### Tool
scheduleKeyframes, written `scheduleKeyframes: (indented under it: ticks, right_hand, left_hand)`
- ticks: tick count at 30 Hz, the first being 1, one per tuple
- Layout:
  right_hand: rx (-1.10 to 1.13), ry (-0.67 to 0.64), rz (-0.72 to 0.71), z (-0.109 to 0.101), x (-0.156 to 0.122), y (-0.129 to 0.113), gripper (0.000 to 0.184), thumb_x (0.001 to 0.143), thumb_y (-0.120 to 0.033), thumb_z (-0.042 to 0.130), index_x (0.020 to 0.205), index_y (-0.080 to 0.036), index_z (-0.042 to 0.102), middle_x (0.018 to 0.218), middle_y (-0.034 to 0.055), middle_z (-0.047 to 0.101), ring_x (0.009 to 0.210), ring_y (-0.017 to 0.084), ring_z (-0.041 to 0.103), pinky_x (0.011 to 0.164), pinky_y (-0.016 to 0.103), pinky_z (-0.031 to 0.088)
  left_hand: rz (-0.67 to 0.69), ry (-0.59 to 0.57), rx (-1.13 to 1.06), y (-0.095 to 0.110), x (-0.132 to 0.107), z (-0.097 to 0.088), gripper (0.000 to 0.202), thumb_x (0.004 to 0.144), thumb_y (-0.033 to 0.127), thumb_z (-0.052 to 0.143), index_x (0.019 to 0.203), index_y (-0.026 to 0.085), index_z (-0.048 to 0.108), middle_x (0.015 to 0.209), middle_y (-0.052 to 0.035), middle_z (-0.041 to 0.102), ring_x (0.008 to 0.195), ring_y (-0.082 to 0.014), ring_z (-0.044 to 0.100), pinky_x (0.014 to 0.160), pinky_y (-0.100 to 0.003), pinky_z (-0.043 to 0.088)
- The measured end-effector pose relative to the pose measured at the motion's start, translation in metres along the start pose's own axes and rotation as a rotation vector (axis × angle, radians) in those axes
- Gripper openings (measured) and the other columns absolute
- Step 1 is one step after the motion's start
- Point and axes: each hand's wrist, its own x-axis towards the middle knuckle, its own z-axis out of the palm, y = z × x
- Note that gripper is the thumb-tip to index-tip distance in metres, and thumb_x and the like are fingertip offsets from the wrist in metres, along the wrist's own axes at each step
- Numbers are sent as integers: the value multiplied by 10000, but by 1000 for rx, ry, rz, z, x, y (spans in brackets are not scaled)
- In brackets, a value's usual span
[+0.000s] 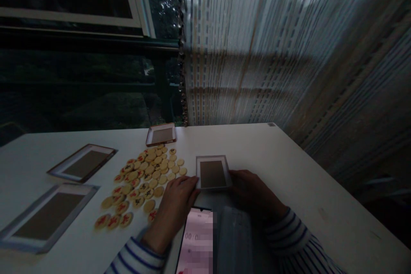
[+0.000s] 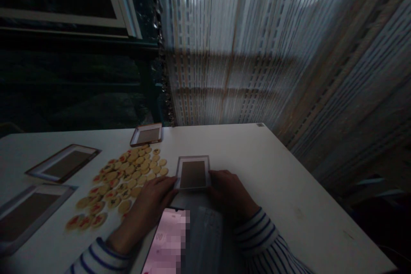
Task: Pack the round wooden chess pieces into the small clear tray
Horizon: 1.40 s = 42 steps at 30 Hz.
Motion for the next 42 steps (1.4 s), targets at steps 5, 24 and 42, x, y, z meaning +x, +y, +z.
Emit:
scheduleKeyframes:
  ticks: [5, 24, 42]
  right_hand:
    - [-30, -4, 23, 0, -1, 0, 341, 759, -305, 517, 1089, -225, 546, 985, 67, 626, 903, 216, 568, 777, 347, 446]
    - [-33, 20, 63, 5, -3, 8, 400, 735, -292, 528, 1127, -210, 520, 1047, 84, 601, 940, 226, 551, 796, 368, 434]
    - [-28, 7, 69, 5, -4, 12, 439, 756, -311, 505, 1175, -183, 478, 1086, 105, 579, 977, 233, 531, 828, 379, 416]
  left_hand:
    - [5, 5, 10, 0, 0, 0, 276, 802, 247, 460, 1065, 224, 539, 994, -60, 611, 966, -212, 514, 832, -373, 392]
    - [7, 49, -38, -1, -4, 0, 266, 802, 266, 459, 1055, 234, 536, 968, -45, 612, 929, -200, 523, 828, -360, 389]
    - [36, 60, -46, 1, -4, -3, 237, 800, 263, 465, 1019, 224, 546, 937, -43, 617, 896, -193, 528, 844, -379, 380]
